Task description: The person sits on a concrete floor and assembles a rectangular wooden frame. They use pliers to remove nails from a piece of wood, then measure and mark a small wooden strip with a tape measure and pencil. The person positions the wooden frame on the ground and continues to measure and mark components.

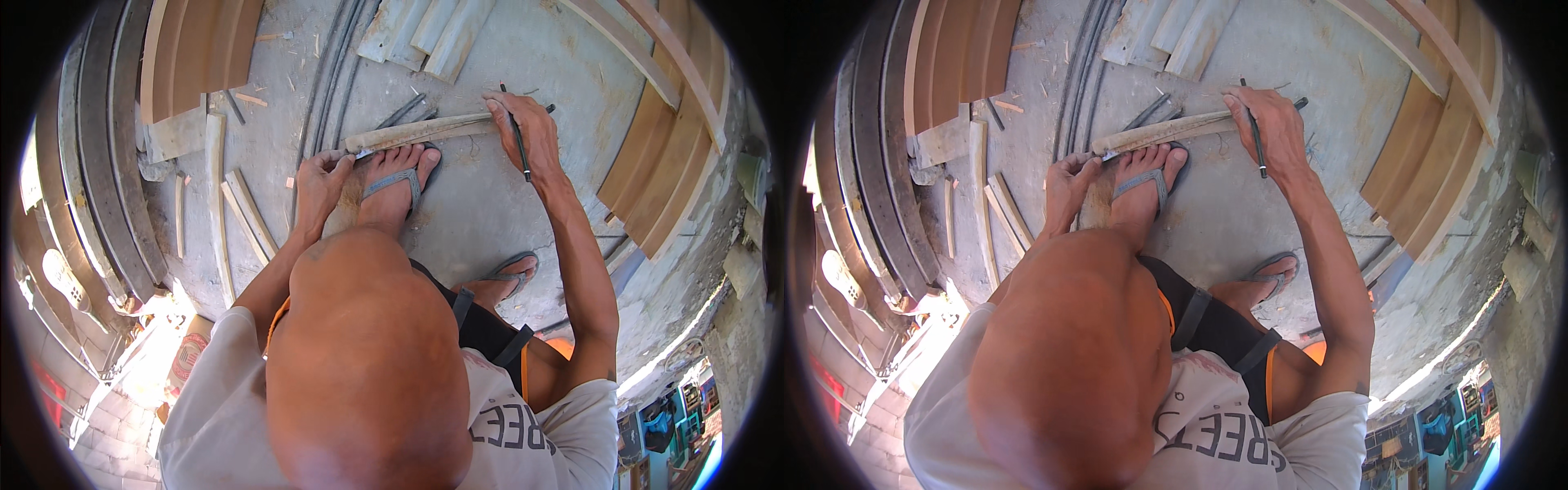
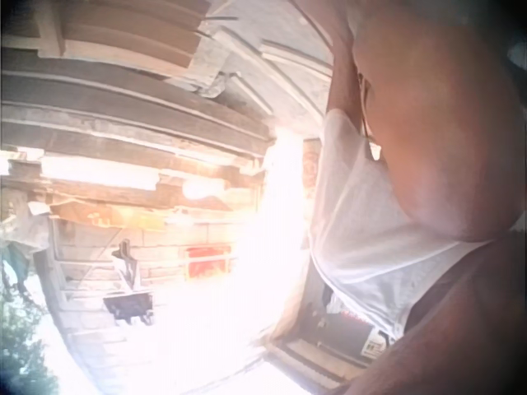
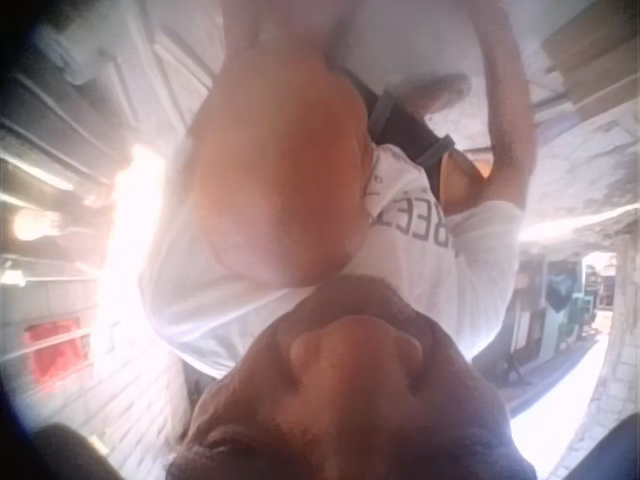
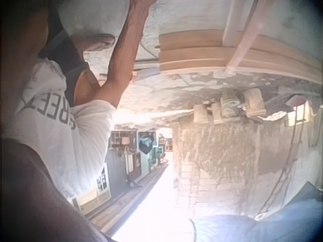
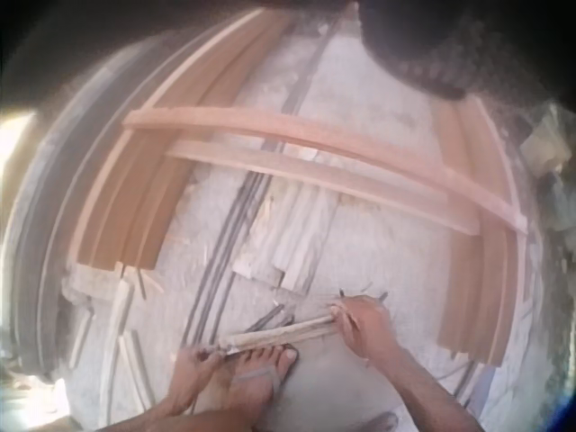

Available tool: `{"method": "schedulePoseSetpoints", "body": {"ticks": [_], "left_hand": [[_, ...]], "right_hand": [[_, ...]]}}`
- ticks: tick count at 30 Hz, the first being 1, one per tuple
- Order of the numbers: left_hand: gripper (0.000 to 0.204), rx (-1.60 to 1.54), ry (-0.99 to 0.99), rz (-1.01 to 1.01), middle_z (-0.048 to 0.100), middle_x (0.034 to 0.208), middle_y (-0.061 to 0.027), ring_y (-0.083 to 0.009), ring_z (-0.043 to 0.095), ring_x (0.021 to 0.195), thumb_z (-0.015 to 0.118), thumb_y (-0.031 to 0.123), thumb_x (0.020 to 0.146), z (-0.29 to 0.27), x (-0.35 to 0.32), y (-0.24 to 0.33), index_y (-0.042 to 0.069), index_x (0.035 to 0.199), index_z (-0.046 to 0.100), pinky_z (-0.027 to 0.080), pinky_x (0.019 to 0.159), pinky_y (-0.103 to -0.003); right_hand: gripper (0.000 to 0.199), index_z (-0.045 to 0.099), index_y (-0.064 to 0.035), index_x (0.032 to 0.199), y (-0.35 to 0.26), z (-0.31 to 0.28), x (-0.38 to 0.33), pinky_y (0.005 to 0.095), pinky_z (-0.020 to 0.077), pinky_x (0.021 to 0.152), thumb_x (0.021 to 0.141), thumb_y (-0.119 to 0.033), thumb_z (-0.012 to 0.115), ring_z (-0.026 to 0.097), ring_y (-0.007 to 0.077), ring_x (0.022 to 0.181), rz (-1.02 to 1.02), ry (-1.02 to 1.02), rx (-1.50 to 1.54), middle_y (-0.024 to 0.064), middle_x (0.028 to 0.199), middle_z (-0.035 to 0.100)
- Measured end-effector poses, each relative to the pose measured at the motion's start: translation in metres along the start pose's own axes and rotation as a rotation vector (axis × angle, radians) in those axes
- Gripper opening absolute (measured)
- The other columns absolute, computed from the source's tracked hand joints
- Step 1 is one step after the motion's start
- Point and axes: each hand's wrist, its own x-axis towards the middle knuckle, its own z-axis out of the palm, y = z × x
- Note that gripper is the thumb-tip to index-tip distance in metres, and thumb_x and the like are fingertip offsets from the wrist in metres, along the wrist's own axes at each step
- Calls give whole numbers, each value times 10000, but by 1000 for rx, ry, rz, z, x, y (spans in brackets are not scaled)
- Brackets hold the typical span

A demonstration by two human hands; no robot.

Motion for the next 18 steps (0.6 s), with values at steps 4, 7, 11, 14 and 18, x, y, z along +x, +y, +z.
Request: {"method": "schedulePoseSetpoints", "body": {"ticks": [4,7,11,14,18], "left_hand": [[336,-9,17,-4,763,894,-91,-127,667,814,795,227,923,-1,-13,12,-55,1104,774,534,764,-298],[321,-16,-5,48,745,877,-75,-119,657,811,810,228,918,-3,-16,18,-36,1088,747,530,758,-301],[313,-130,-82,66,725,886,-56,-112,650,825,841,203,898,-3,-2,6,-38,1049,711,529,758,-304],[343,-182,-83,36,719,933,-58,-112,653,861,857,156,884,1,10,-1,-52,1094,683,534,789,-295],[398,-335,-103,122,724,1000,-65,-121,667,909,856,96,880,9,10,17,-38,1185,638,551,853,-287]], "right_hand": [[532,648,-119,1358,48,-23,-22,439,488,1062,906,-341,819,591,355,1250,-123,-118,-500,147,1367,664],[649,565,-117,1454,65,-16,-35,463,465,1145,890,-305,825,518,374,1354,-69,-222,-516,127,1535,549],[661,572,-135,1428,69,-14,-31,482,480,1137,837,-213,856,542,401,1294,-73,-236,-443,120,1464,585],[621,583,-136,1409,64,-17,-27,475,507,1087,849,-208,843,570,395,1237,-104,-246,-430,113,1423,605],[468,630,-125,1345,55,-27,-30,452,548,989,913,-231,776,599,357,1141,-88,-277,-446,111,1329,646]]}}
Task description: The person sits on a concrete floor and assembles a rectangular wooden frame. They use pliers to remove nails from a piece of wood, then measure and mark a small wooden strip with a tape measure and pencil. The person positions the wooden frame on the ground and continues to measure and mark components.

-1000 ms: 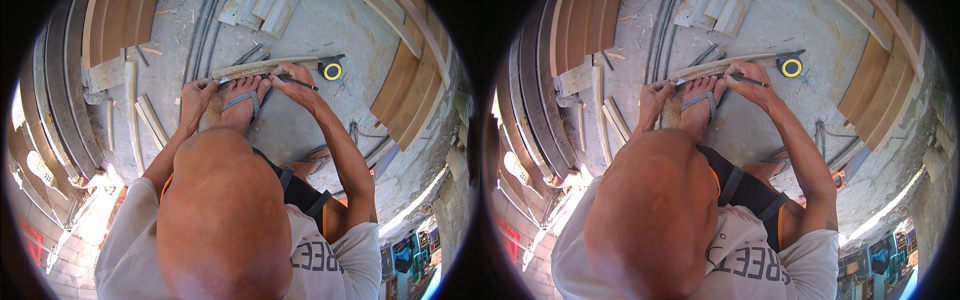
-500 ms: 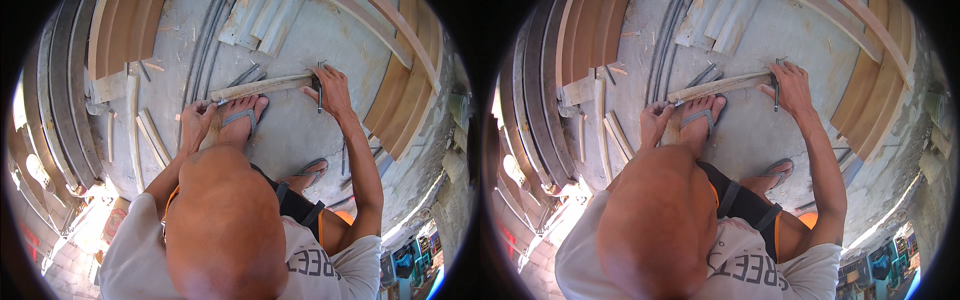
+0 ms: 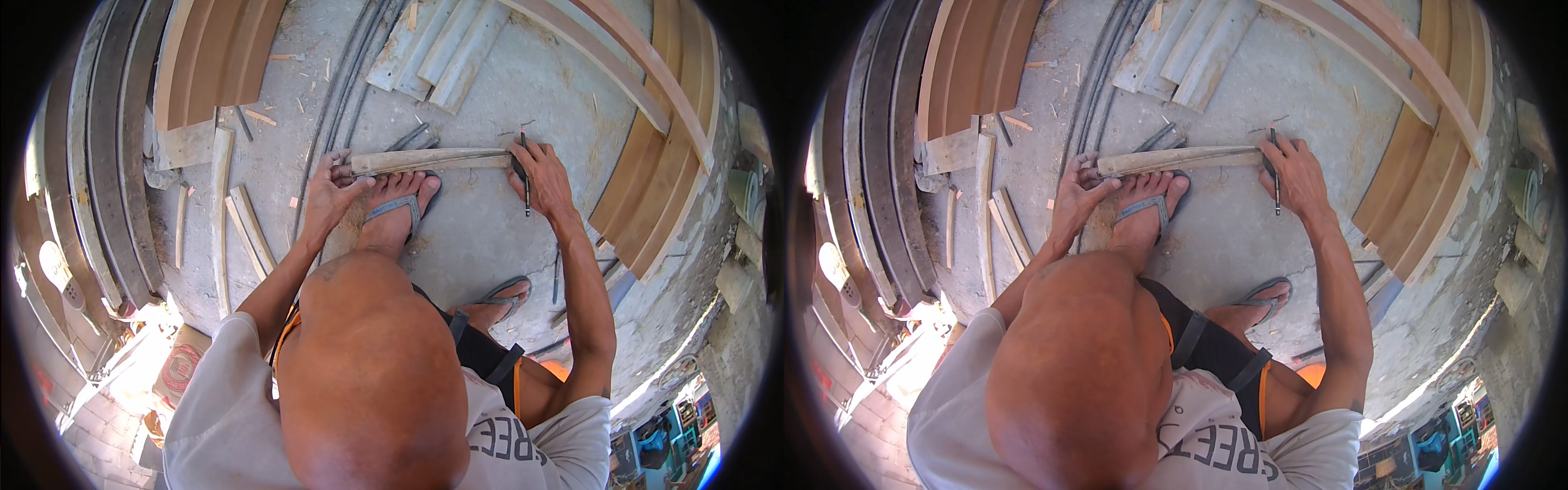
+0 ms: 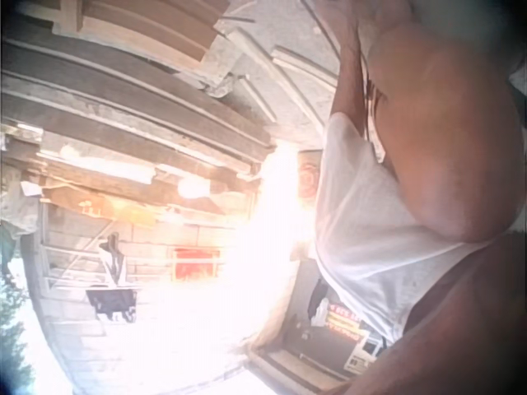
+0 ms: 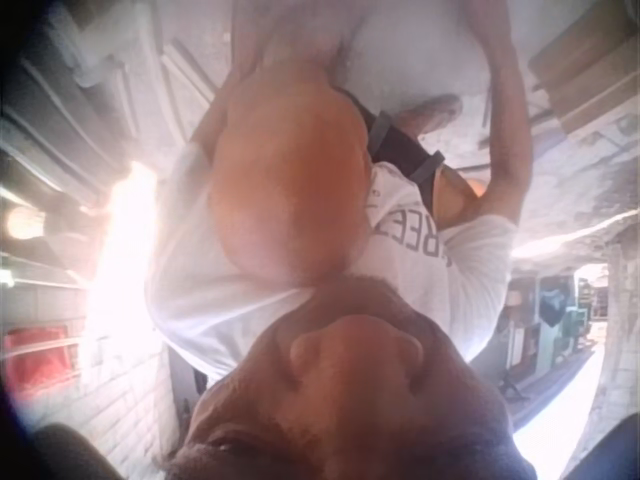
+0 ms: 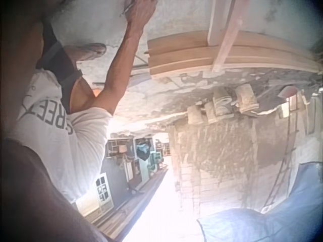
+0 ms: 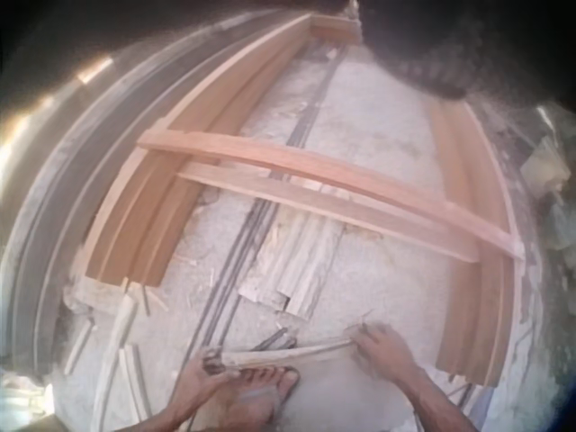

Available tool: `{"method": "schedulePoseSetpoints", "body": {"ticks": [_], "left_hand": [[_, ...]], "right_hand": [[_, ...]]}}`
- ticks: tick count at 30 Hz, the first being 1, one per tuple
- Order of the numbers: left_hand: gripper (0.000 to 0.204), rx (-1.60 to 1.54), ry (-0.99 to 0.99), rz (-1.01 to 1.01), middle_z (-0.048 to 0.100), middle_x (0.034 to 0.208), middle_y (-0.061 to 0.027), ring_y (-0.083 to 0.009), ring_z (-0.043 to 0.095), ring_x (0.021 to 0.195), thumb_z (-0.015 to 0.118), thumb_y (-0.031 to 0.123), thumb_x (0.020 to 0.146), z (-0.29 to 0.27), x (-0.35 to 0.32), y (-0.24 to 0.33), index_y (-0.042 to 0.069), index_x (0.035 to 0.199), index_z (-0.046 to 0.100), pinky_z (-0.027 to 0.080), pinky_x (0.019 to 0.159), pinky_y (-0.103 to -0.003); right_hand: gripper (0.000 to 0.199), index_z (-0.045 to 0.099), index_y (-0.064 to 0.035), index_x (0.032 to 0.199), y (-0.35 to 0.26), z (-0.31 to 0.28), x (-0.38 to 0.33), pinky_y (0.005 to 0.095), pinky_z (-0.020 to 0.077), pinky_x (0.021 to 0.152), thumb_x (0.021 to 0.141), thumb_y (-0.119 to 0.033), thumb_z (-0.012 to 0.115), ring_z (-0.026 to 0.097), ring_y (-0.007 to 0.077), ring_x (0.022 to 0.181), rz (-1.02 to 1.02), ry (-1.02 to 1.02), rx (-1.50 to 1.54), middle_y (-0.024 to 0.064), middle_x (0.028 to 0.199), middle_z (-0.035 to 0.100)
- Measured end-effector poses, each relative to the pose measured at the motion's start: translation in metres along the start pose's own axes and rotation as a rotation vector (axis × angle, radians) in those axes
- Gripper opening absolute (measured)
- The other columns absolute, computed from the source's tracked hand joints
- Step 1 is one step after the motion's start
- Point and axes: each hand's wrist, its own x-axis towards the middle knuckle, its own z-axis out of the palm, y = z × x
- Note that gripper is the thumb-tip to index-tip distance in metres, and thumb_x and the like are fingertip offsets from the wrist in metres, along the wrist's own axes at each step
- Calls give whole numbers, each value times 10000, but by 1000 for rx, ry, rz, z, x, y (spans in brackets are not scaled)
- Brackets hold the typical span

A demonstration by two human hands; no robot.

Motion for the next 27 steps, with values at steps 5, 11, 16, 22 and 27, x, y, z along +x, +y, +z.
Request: {"method": "schedulePoseSetpoints", "body": {"ticks": [5,11,16,22,27], "left_hand": [[361,113,-112,58,742,1049,-70,-138,700,1009,818,21,899,2,4,-13,0,1219,653,567,913,-296],[307,88,-72,110,754,1092,-91,-142,722,1017,787,-12,917,8,3,-14,-17,1199,666,582,905,-290],[391,162,-40,137,761,1145,-137,-170,743,1017,795,2,917,10,2,-9,-30,1268,625,604,885,-312],[576,169,42,188,756,1201,-169,-206,756,1023,808,-1,900,15,3,-11,-18,1413,545,614,887,-321],[658,273,31,239,755,1207,-173,-198,752,987,793,-23,901,12,7,-16,5,1494,510,616,872,-312]], "right_hand": [[268,714,-144,1194,-15,-4,-1,438,573,836,957,-266,729,638,315,1004,41,100,47,78,1099,692],[205,763,-114,1094,-31,-24,18,464,557,759,1002,-279,684,674,350,875,222,199,144,107,977,700],[237,774,-95,1080,-44,-43,23,502,563,761,1010,-293,663,704,387,881,338,25,100,148,953,708],[242,770,-96,1099,-65,-33,14,524,572,758,1005,-294,666,712,412,868,296,-15,64,160,967,714],[249,764,-96,1112,-54,-26,14,515,582,745,1007,-295,659,714,414,868,388,50,33,162,990,727]]}}
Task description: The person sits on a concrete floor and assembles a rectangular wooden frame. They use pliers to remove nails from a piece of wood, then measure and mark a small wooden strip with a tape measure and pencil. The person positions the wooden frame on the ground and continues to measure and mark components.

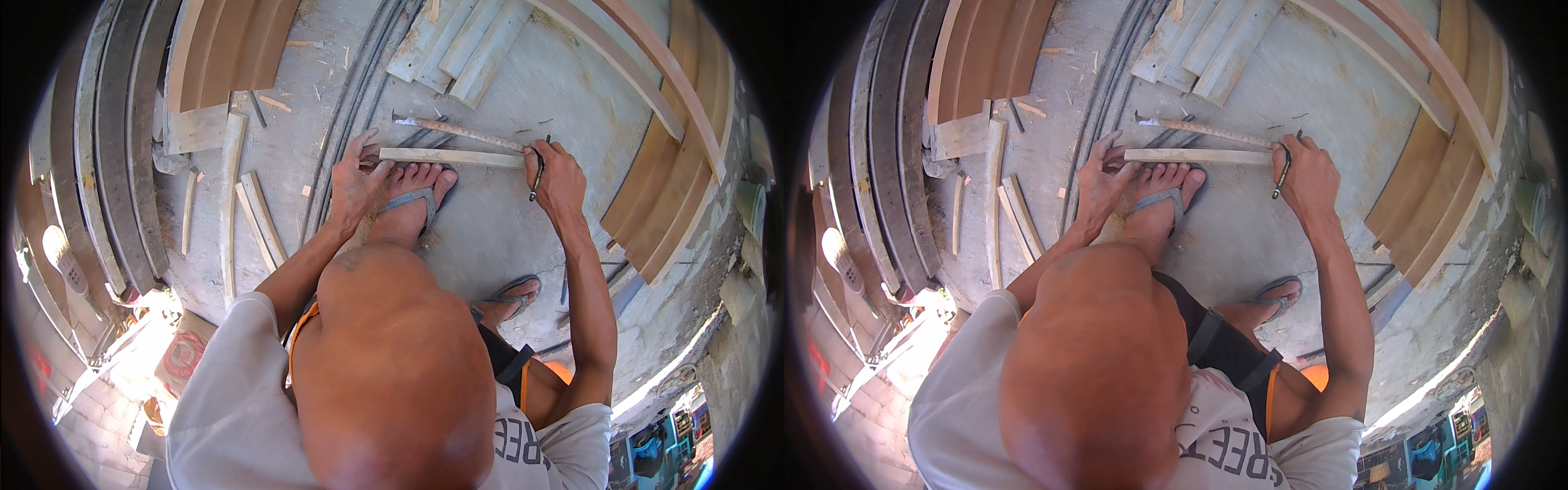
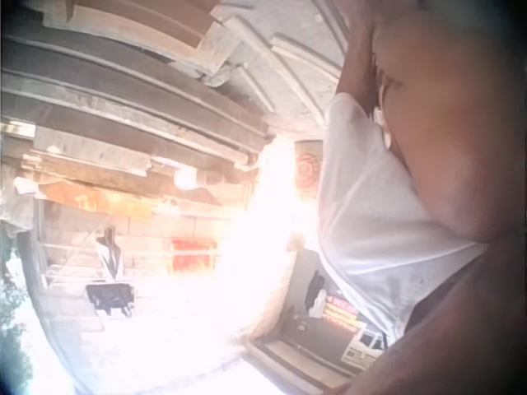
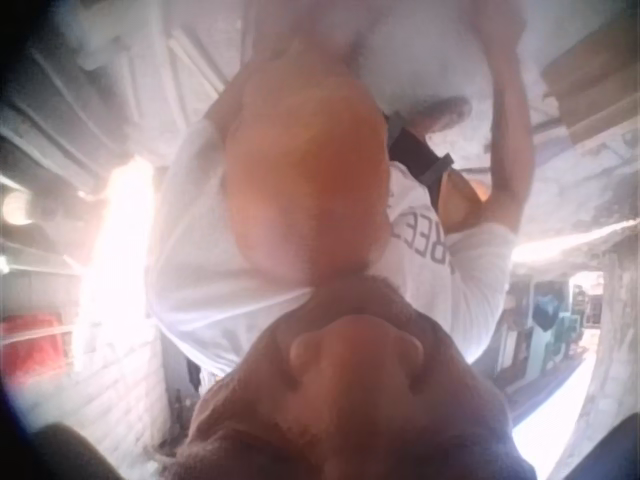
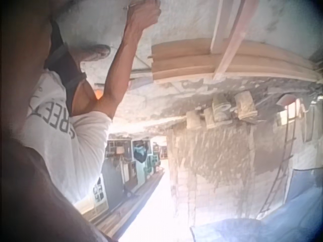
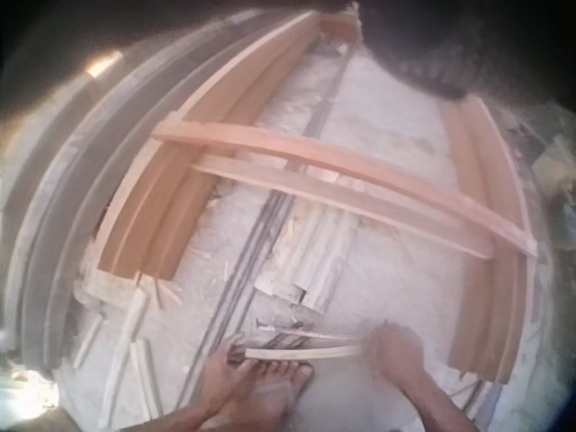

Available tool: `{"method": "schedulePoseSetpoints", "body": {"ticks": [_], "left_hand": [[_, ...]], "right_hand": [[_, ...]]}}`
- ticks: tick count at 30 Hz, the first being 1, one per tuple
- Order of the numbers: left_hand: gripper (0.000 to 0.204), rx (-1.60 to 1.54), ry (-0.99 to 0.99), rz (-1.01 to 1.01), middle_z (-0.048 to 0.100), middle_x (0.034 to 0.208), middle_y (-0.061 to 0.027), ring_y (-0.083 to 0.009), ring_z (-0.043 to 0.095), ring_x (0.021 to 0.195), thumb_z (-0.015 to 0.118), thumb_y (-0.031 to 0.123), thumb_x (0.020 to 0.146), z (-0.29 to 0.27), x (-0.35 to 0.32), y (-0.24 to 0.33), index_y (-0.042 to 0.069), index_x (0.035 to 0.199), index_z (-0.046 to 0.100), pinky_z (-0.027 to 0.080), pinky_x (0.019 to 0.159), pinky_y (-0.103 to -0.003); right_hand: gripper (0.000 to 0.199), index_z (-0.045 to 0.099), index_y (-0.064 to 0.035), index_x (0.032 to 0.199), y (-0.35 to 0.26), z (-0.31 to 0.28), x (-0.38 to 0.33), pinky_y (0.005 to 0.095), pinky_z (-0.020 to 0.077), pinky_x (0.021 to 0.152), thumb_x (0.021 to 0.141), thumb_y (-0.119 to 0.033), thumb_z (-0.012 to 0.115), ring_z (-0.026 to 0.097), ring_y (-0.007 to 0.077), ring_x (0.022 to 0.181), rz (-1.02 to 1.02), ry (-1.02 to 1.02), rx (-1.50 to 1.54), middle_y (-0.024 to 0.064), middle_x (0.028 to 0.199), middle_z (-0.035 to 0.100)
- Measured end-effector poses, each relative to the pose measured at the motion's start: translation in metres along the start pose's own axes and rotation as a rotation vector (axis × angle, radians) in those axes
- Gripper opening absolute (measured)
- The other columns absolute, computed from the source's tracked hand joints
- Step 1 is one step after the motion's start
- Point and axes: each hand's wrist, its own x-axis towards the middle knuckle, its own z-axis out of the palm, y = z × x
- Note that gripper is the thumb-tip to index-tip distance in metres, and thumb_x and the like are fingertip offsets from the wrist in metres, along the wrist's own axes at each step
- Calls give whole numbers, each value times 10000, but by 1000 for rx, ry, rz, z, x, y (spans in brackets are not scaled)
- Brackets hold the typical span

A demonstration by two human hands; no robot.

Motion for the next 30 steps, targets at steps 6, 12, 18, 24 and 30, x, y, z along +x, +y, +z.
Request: {"method": "schedulePoseSetpoints", "body": {"ticks": [6,12,18,24,30], "left_hand": [[323,-6,-14,-12,789,1053,-161,-182,761,907,800,26,907,-3,-1,-2,-6,1224,747,602,813,-309],[292,43,-14,-2,796,1013,-159,-174,759,871,804,31,904,-4,1,-4,-10,1190,766,591,793,-300],[300,107,-55,-13,803,1002,-174,-162,759,855,799,29,898,-8,10,8,-10,1194,768,586,792,-298],[313,122,-64,27,801,1004,-191,-163,760,860,792,25,903,-8,9,5,-9,1213,766,585,791,-297],[320,138,-88,-45,806,995,-181,-136,755,876,795,20,902,-9,10,11,-22,1217,761,586,794,-292]], "right_hand": [[338,746,-92,1208,45,6,15,510,573,834,1023,-361,657,705,393,984,20,155,-102,179,1096,727],[380,742,-47,1222,10,3,12,448,510,943,1030,-364,658,690,373,1045,-170,389,-44,172,1170,729],[300,765,5,1121,-38,14,27,352,538,815,996,-232,631,699,203,891,-2,-355,1000,109,916,739],[214,756,12,962,-37,37,43,269,547,697,939,-193,697,671,109,753,55,-504,1075,54,825,730],[171,744,4,947,-25,45,46,264,541,680,933,-166,732,658,106,730,-18,-559,1085,53,825,724]]}}
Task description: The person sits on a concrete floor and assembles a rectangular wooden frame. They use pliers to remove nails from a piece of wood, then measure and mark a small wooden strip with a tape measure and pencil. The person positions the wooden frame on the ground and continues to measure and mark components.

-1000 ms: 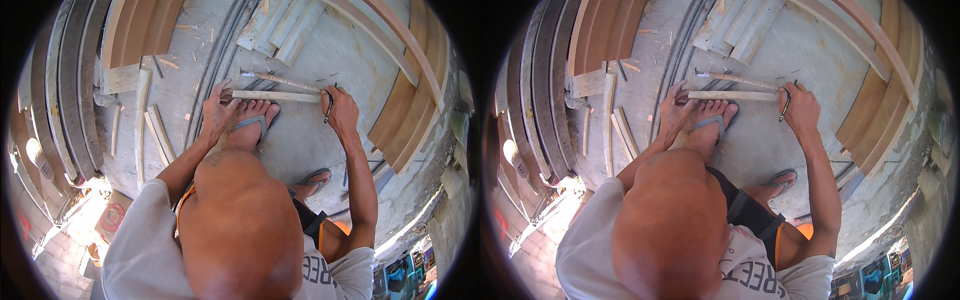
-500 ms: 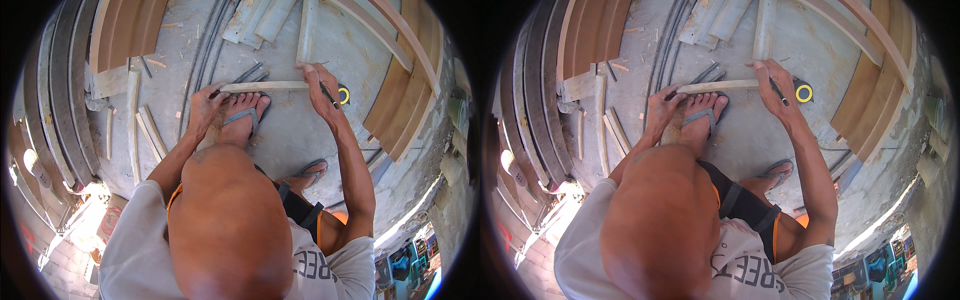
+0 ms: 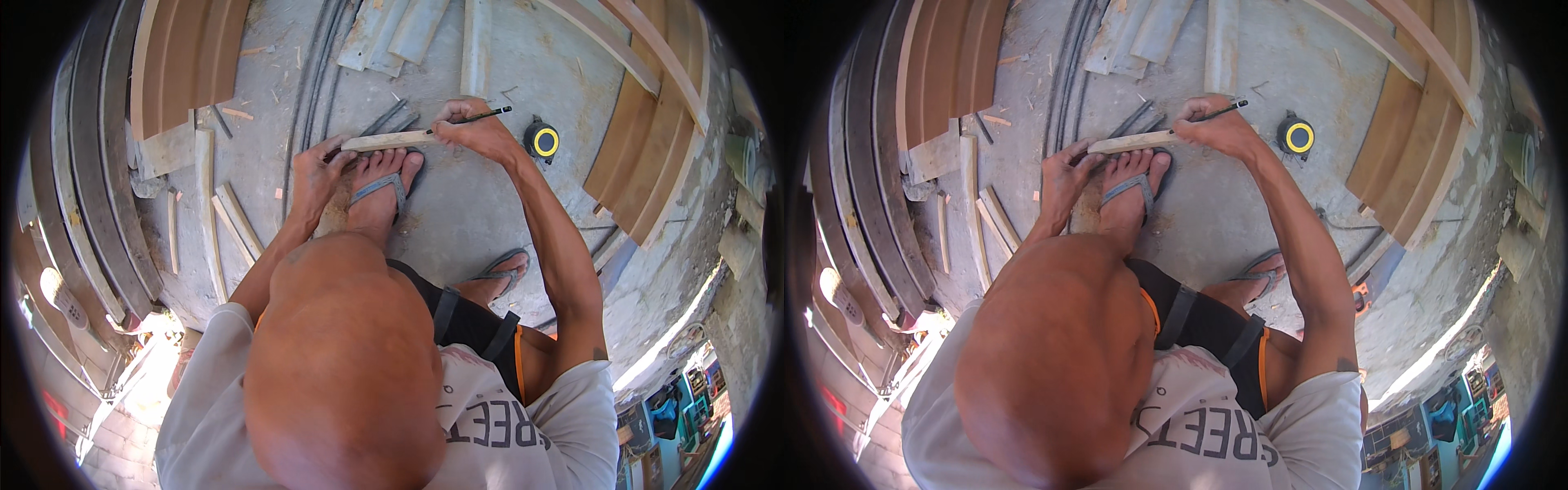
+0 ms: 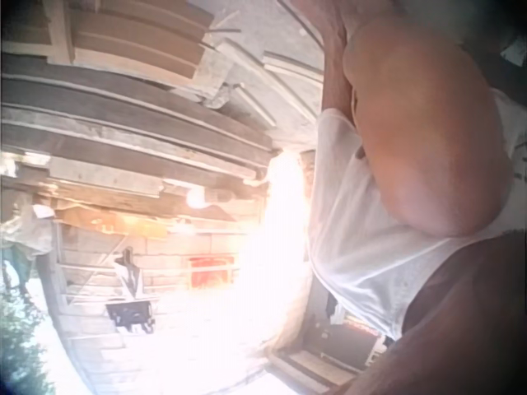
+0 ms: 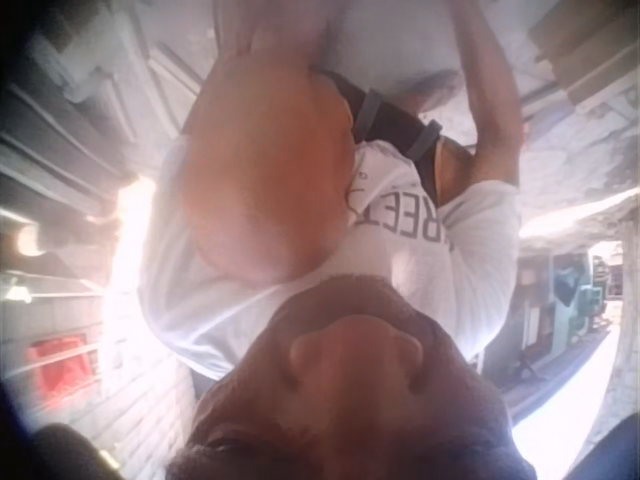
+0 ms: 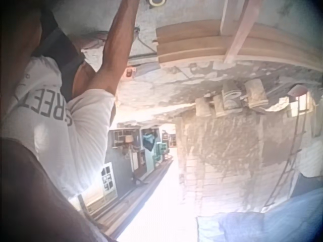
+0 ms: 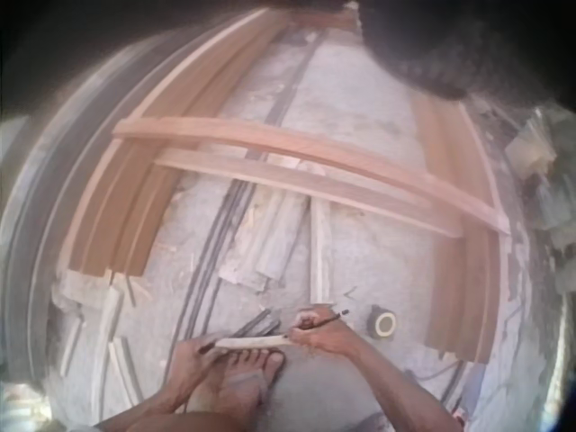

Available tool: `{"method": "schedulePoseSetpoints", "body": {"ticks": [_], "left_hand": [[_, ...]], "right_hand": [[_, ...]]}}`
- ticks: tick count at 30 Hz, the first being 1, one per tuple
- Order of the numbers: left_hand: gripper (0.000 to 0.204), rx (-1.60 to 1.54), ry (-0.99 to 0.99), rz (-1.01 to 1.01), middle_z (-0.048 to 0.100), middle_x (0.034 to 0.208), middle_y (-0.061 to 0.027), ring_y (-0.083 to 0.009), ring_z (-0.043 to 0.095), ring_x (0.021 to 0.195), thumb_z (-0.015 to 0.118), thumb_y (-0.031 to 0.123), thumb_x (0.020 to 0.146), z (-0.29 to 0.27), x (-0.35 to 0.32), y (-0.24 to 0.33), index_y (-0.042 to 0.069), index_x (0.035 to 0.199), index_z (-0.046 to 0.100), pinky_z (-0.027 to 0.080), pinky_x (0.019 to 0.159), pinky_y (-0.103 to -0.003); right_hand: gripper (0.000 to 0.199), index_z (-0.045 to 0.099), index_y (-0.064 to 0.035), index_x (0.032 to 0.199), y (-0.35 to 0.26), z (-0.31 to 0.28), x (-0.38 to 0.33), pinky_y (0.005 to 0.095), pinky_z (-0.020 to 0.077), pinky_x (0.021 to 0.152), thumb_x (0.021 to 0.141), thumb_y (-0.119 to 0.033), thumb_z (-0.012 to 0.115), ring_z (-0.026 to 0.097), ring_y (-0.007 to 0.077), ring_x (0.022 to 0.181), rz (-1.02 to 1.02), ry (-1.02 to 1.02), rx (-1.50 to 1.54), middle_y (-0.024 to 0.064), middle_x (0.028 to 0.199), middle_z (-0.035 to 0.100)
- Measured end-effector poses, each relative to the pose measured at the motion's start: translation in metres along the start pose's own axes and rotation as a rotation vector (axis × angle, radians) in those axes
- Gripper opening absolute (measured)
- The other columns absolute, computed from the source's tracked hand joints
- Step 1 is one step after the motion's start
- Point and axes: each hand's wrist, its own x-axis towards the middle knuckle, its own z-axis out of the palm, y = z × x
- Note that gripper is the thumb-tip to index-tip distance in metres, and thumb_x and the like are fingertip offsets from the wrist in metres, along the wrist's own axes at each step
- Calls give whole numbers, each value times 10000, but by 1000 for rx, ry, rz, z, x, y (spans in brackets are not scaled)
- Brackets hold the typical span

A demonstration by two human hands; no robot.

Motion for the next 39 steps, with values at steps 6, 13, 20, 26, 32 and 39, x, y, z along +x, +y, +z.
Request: {"method": "schedulePoseSetpoints", "body": {"ticks": [6,13,20,26,32,39], "left_hand": [[344,-36,-4,-20,813,991,-167,-112,740,868,796,5,897,3,2,-14,-19,1238,759,587,787,-282],[316,-59,-50,-74,804,1061,-95,-107,713,941,775,15,938,1,3,-6,-43,1247,752,583,829,-271],[321,-1,-46,-52,803,1040,-85,-99,707,928,775,20,937,-1,2,-3,-32,1252,753,574,812,-262],[318,-6,-41,-44,805,1021,-82,-94,705,916,778,25,934,-1,1,-1,-31,1246,757,574,806,-260],[316,-10,-25,-41,810,1013,-112,-107,727,903,789,26,922,0,0,-1,-25,1233,763,583,804,-269],[307,-10,-4,-4,813,972,-156,-137,758,862,806,26,903,1,1,-2,-20,1204,768,592,778,-288]], "right_hand": [[175,747,-14,908,5,-1,3,266,551,666,893,-188,746,674,107,730,23,20,51,37,803,724],[193,747,7,956,6,0,2,265,552,670,899,-177,738,673,111,728,29,36,17,47,838,733],[186,745,0,938,5,2,0,274,560,677,891,-180,739,674,114,729,27,58,17,47,835,732],[175,746,0,939,6,0,0,273,568,684,889,-167,739,680,121,744,40,54,21,52,839,728],[157,747,4,945,7,0,1,270,569,693,890,-142,735,679,120,752,34,31,31,55,844,731],[167,749,-11,900,6,0,-1,269,554,671,893,-179,742,678,108,720,-5,42,42,42,785,727]]}}
